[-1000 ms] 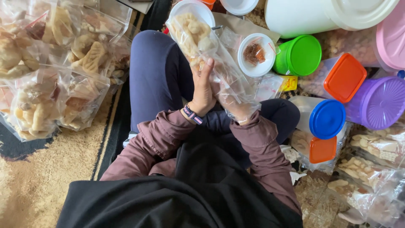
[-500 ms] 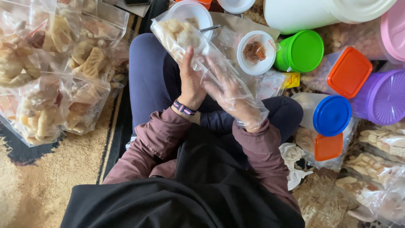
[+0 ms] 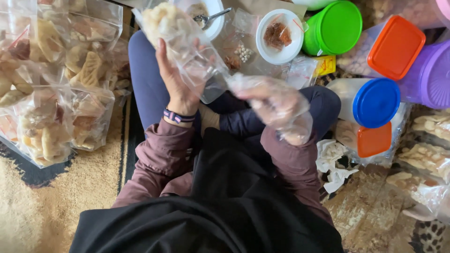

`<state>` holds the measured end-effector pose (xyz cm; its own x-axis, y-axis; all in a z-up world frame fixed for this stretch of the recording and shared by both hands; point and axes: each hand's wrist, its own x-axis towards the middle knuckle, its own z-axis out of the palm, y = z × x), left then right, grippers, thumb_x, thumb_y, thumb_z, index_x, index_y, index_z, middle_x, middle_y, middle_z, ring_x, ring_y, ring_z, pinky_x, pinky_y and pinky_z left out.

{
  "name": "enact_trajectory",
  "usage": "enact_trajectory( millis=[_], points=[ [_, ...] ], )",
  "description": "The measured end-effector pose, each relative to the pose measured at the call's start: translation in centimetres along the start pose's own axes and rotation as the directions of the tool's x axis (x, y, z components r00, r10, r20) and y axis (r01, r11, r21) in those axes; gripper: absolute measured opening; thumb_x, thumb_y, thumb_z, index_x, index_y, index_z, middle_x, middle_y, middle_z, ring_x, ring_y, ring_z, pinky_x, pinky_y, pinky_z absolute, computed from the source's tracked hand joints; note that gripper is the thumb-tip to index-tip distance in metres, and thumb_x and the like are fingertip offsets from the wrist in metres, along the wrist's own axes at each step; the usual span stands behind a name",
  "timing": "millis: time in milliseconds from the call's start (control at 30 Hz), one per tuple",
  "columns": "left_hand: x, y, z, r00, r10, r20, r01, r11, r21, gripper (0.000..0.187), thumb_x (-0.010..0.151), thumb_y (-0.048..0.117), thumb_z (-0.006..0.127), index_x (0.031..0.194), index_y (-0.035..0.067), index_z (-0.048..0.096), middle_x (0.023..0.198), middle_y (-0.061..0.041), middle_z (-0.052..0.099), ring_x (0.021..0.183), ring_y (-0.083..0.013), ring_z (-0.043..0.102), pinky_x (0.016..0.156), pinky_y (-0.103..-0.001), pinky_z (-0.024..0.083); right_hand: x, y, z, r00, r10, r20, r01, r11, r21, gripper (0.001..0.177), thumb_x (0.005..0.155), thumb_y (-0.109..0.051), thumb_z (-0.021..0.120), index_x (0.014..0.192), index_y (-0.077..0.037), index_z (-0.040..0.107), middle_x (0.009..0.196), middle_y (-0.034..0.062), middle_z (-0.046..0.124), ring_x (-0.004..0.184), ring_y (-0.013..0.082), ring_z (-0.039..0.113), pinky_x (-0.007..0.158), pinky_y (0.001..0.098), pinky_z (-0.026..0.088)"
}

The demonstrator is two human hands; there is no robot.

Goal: A person sitting on the floor is manually packaging food items into small plastic bags using their hands and a spoon.

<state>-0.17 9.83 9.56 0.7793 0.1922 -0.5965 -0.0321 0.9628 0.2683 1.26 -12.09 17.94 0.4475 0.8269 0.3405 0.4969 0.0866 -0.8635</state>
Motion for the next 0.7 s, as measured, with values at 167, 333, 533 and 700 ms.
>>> enact_trajectory(
  millis=[167,333,533,700],
  points=[
    [-1.6,2.8,0.2,0.988,0.067,0.138,-0.05,0.991,-0.126,0.09,0.065,0.043,0.088,0.138,0.008,0.05,0.117,-0.017,0.062,0.089,-0.0251,0.069,0.074,-0.039,0.064,-4.9,7.5,-2.1,0.808,0.429,-0.403,-0.548,0.798,-0.25,0.022,0.104,-0.004,0.067,0.125,0.0,0.066,0.124,0.0182,0.07,0.114,0.0285,0.07,0.103,0.036,0.056],
    [-4.0,2.8,2.5,0.998,0.061,0.033,-0.058,0.993,-0.102,0.09,0.061,0.044,0.086,0.137,0.009,0.055,0.118,-0.012,0.064,0.088,-0.0259,0.069,0.074,-0.046,0.062,-6.8,19.6,1.4,0.853,0.483,-0.196,-0.521,0.789,-0.326,0.033,0.107,-0.017,0.059,0.138,-0.008,0.053,0.137,0.0173,0.062,0.121,0.0329,0.065,0.1,0.0443,0.056],
    [-4.8,2.3,2.7,0.998,0.062,0.03,-0.061,0.998,-0.015,0.085,0.065,0.049,0.082,0.137,0.012,0.055,0.116,-0.01,0.065,0.089,-0.027,0.069,0.072,-0.052,0.062,-2.0,22.3,3.5,0.657,0.722,-0.219,-0.712,0.498,-0.494,0.07,0.101,-0.017,0.063,0.158,0.0,0.027,0.141,0.0183,0.05,0.123,0.0385,0.05,0.102,0.048,0.042],
    [-3.9,3.3,1.5,0.987,-0.001,0.16,0.003,1.0,-0.012,0.076,0.075,0.054,0.075,0.132,0.007,0.06,0.102,-0.013,0.07,0.087,-0.0282,0.07,0.076,-0.052,0.06,-3.1,23.9,4.9,0.795,0.539,-0.279,-0.581,0.544,-0.605,0.073,0.094,-0.007,0.073,0.157,-0.01,0.037,0.101,0.0135,0.067,0.088,0.0385,0.062,0.077,0.0503,0.052]
  ],
)
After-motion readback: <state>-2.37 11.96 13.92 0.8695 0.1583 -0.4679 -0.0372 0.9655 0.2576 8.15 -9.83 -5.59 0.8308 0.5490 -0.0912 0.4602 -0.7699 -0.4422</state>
